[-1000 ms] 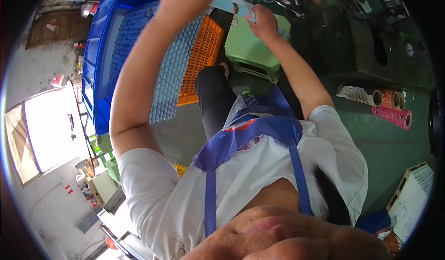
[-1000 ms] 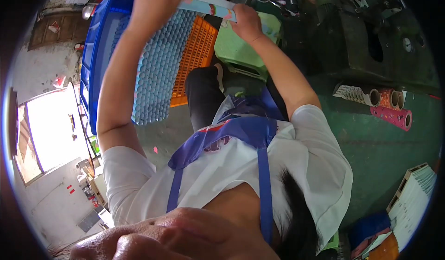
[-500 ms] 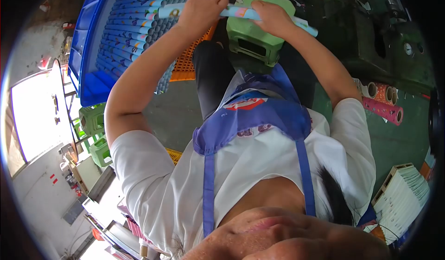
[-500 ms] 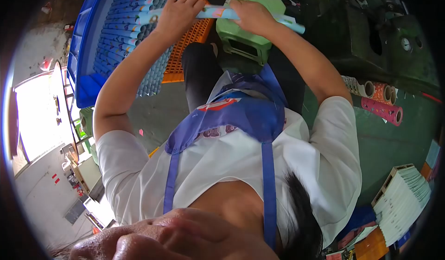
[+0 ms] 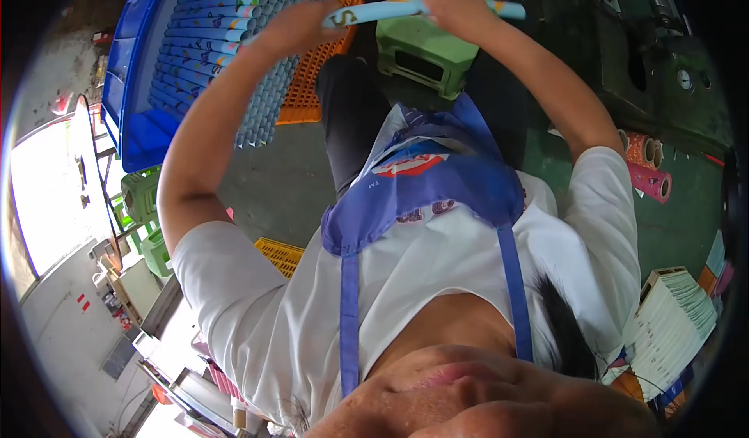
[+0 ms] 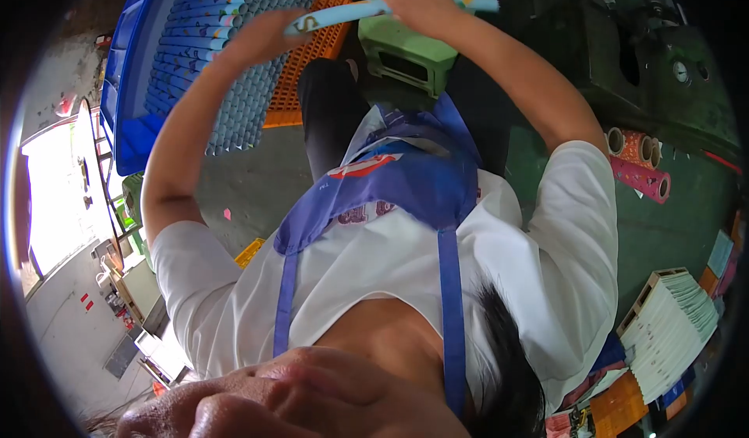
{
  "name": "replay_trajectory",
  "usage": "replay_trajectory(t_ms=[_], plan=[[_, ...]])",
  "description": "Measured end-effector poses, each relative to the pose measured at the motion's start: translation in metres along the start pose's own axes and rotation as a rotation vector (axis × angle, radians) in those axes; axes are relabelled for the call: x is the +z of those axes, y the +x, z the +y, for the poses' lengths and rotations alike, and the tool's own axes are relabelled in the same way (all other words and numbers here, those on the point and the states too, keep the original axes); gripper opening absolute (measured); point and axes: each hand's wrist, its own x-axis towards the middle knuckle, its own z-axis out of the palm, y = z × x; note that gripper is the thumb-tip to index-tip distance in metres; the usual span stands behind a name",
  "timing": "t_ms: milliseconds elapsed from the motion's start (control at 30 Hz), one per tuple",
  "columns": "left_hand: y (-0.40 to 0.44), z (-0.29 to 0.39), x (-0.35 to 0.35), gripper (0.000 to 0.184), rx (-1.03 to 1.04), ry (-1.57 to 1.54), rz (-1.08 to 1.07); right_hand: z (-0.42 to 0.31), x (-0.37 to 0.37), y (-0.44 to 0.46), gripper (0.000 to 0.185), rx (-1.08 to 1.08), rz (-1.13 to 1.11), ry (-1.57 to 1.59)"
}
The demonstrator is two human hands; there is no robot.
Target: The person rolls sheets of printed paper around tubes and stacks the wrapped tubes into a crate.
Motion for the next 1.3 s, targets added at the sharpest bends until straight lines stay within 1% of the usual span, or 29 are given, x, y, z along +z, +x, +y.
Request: replay_trajectory(t_ms=[33,67,133,167,233,267,300,367,400,467,500,533,567,600,633,700,733,800,833,867,933,1000,1067,1100,1133,1167,1200,1233,1300], plan=[[-0.002,-0.009,0.000,0.044,-0.020,-0.042,-0.082,0.004,-0.002,0.003,0.038,-0.082,0.064,-0.092],[-0.002,-0.018,-0.001,0.043,-0.040,-0.082,-0.162,0.004,-0.002,0.005,0.038,-0.085,0.066,-0.092],[0.000,-0.023,-0.001,0.042,-0.051,-0.117,-0.250,0.000,0.000,0.006,0.037,0.086,-0.105,0.149],[-0.004,-0.021,0.000,0.040,0.028,0.023,-0.074,-0.006,0.002,0.004,0.037,0.173,-0.196,0.277],[0.003,-0.022,-0.002,0.035,0.192,0.310,0.312,0.003,-0.006,0.014,0.036,0.098,-0.134,0.206],[0.005,-0.016,-0.007,0.035,0.193,0.294,0.309,0.004,-0.009,0.011,0.036,0.025,-0.098,0.149],[0.004,-0.013,-0.015,0.038,0.028,-0.043,-0.118,-0.001,-0.008,0.004,0.036,-0.049,-0.069,0.104],[0.013,-0.015,-0.035,0.042,-0.311,-0.691,-0.934,-0.001,-0.002,0.003,0.036,-0.069,-0.076,0.102],[0.012,-0.019,-0.026,0.042,-0.319,-0.693,-0.935,-0.004,0.002,0.003,0.035,-0.086,-0.076,0.105],[0.017,-0.032,0.012,0.047,0.021,-0.117,-0.154,-0.006,0.010,0.002,0.035,-0.114,-0.067,0.105],[0.016,-0.039,0.022,0.049,0.178,0.181,0.237,-0.004,0.011,-0.002,0.036,-0.006,-0.211,0.274],[0.017,-0.043,0.021,0.049,0.158,0.202,0.248,0.000,0.009,0.004,0.036,0.097,-0.349,0.435],[0.023,-0.043,0.018,0.048,0.151,0.096,0.117,0.000,0.000,0.010,0.036,0.069,-0.335,0.421],[0.028,-0.043,0.017,0.048,0.138,-0.023,-0.016,-0.006,-0.013,0.010,0.034,0.025,-0.250,0.302],[0.037,-0.048,0.017,0.048,0.116,-0.021,-0.007,-0.007,-0.019,0.012,0.032,-0.016,-0.170,0.191],[0.071,-0.073,0.015,0.050,0.038,-0.268,-0.297,0.011,-0.021,0.029,0.032,-0.036,-0.120,0.134],[0.085,-0.084,0.016,0.050,0.026,-0.267,-0.291,0.019,-0.020,0.037,0.031,-0.034,-0.072,0.087],[0.117,-0.112,0.015,0.052,0.222,-0.003,0.128,0.035,-0.015,0.064,0.031,-0.045,-0.011,0.031],[0.130,-0.121,0.009,0.053,0.320,0.135,0.333,0.044,-0.010,0.082,0.031,-0.022,0.047,0.091],[0.140,-0.127,0.006,0.053,0.314,0.142,0.335,0.052,-0.003,0.101,0.030,0.003,0.101,0.153],[0.156,-0.140,0.001,0.044,0.068,0.214,0.344,0.070,0.017,0.145,0.030,0.017,0.153,0.220],[0.156,-0.155,0.004,0.040,-0.064,0.248,0.335,0.086,0.050,0.202,0.029,0.079,-0.054,0.237],[0.149,-0.178,0.012,0.045,-0.270,0.069,0.361,0.084,0.079,0.260,0.027,0.204,-0.118,0.255],[0.143,-0.200,0.025,0.046,-0.321,0.024,0.362,0.086,0.079,0.266,0.029,0.117,-0.103,0.485],[0.138,-0.222,0.037,0.048,-0.371,-0.020,0.365,0.087,0.087,0.279,0.028,0.072,-0.094,0.574],[0.127,-0.266,0.072,0.050,-0.294,-0.108,0.423,0.088,0.096,0.291,0.027,0.027,-0.090,0.664],[0.118,-0.296,0.092,0.053,-0.217,-0.196,0.480,0.090,0.118,0.316,0.025,0.026,-0.095,0.644],[0.109,-0.305,0.096,0.053,-0.219,-0.197,0.470,0.092,0.140,0.341,0.024,0.025,-0.100,0.623],[0.089,-0.310,0.100,0.049,-0.428,-0.139,0.357,0.078,0.161,0.378,0.021,0.102,-0.109,0.276]])
